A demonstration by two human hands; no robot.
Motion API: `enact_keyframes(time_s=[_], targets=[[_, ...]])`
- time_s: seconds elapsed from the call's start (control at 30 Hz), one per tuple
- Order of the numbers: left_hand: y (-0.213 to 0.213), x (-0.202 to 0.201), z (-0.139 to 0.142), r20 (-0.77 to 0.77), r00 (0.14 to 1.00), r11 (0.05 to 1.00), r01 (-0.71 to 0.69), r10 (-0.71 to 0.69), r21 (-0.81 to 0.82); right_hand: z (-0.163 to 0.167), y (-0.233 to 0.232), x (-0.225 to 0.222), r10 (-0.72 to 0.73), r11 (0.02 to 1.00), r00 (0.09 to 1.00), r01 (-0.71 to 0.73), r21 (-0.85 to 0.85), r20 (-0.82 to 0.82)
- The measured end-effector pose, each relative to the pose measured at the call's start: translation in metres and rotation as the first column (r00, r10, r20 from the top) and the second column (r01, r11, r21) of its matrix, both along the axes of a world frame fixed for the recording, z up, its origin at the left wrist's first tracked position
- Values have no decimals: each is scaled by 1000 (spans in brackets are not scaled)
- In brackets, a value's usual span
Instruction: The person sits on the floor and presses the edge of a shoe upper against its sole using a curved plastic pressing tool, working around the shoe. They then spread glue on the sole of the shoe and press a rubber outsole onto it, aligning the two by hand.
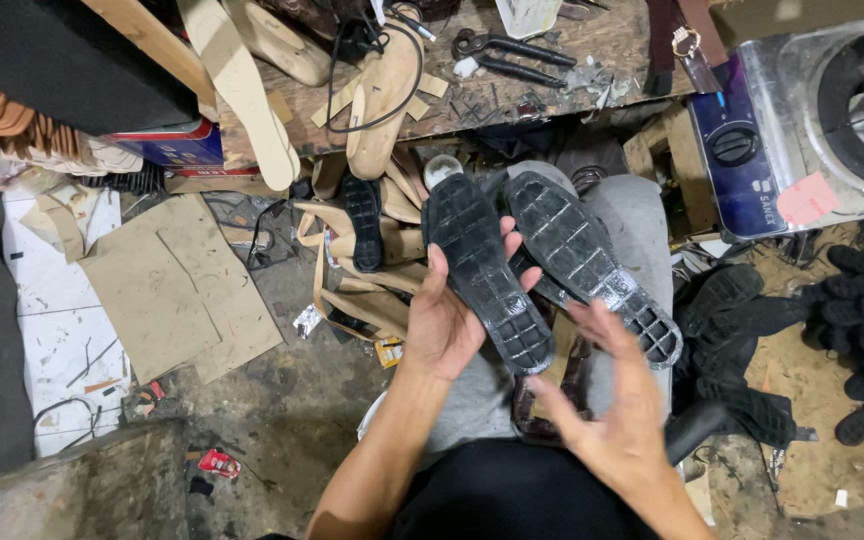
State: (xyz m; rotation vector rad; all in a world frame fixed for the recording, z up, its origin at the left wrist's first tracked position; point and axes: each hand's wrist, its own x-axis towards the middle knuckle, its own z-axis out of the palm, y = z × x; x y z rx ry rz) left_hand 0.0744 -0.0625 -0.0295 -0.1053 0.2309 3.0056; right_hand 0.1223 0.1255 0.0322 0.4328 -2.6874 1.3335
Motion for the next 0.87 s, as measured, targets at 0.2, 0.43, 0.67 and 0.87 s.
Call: enact_keyframes(time_s=[0.2,0.43,0.67,0.87], targets=[[5,3,-2,-31,999,999,17,-16,44,-10,-14,-8,68,995,997,-65,-71,40],[-8,3,-16,-42,999,998,13,-10,55,3,25,-6,-79,979,997,80,-186,12],[-8,-6,-22,89,996,960,-36,11,277,4,46,-14,-160,966,987,163,199,-33],[-5,-6,-23,134,991,903,-36,-24,429,2,31,1,-97,994,981,104,36,-168]])
